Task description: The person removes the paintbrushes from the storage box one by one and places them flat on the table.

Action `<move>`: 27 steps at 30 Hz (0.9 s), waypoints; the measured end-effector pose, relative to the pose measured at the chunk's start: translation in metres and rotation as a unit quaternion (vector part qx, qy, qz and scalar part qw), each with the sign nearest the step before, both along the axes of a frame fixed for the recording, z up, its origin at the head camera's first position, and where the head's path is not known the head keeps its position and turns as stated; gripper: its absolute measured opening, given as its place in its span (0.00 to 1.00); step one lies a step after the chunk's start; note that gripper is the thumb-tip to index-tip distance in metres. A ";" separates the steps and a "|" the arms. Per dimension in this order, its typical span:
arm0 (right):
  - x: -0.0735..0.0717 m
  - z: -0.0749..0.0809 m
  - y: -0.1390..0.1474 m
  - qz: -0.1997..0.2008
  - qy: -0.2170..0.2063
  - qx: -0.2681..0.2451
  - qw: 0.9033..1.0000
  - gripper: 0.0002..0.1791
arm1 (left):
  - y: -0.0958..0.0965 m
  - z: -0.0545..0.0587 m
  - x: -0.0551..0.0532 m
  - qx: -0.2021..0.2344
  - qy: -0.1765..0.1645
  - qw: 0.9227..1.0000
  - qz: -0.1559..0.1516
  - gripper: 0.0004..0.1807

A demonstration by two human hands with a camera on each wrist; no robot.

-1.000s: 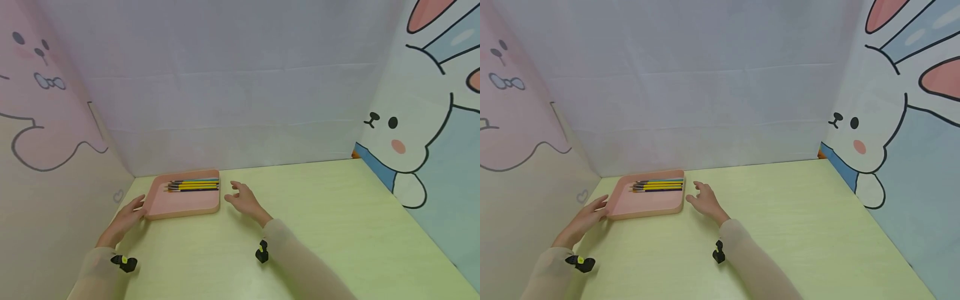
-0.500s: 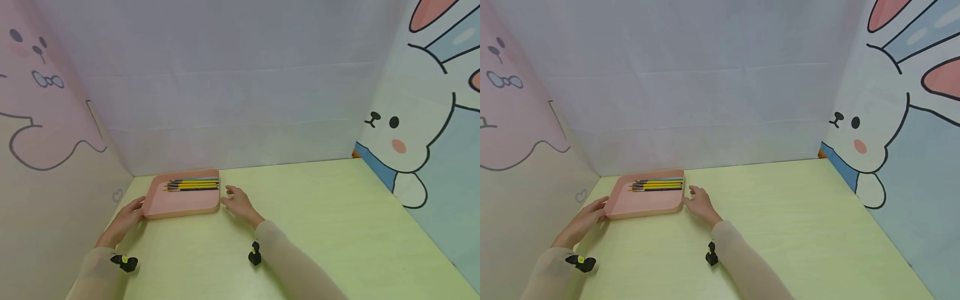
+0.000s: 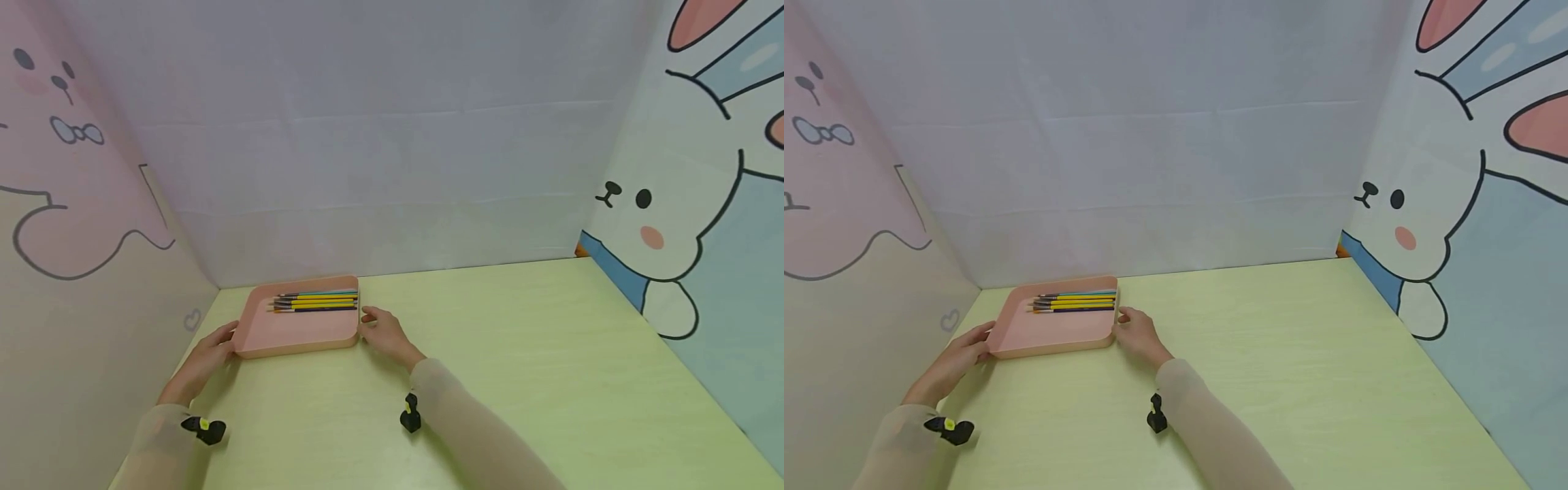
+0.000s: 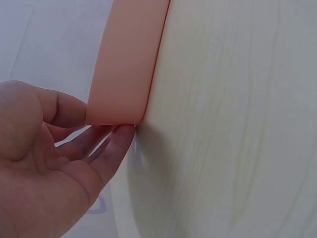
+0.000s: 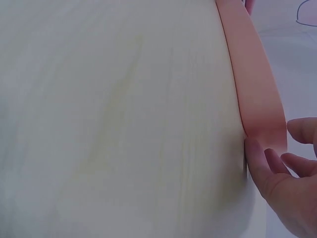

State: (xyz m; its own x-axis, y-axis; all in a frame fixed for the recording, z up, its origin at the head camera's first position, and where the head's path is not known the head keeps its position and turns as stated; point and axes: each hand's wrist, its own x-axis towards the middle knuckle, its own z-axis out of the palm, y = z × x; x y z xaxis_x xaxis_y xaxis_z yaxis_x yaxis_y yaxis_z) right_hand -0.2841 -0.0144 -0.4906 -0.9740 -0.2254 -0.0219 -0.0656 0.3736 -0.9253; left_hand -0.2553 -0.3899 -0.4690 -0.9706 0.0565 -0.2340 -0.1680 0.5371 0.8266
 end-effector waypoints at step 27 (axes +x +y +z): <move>0.003 0.001 -0.002 -0.011 -0.022 0.018 1.000 0.29 | 0.006 -0.001 0.005 0.006 0.009 1.000 0.005 0.33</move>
State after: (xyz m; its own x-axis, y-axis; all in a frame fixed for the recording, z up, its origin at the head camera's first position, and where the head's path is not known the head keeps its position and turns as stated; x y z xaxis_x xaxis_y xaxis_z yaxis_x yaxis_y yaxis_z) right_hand -0.2808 -0.0167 -0.4893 -0.9766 -0.2025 -0.0729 -0.0165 0.4082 -0.9127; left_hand -0.2502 -0.3838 -0.4700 -0.9751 0.0500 -0.2161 -0.1583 0.5257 0.8358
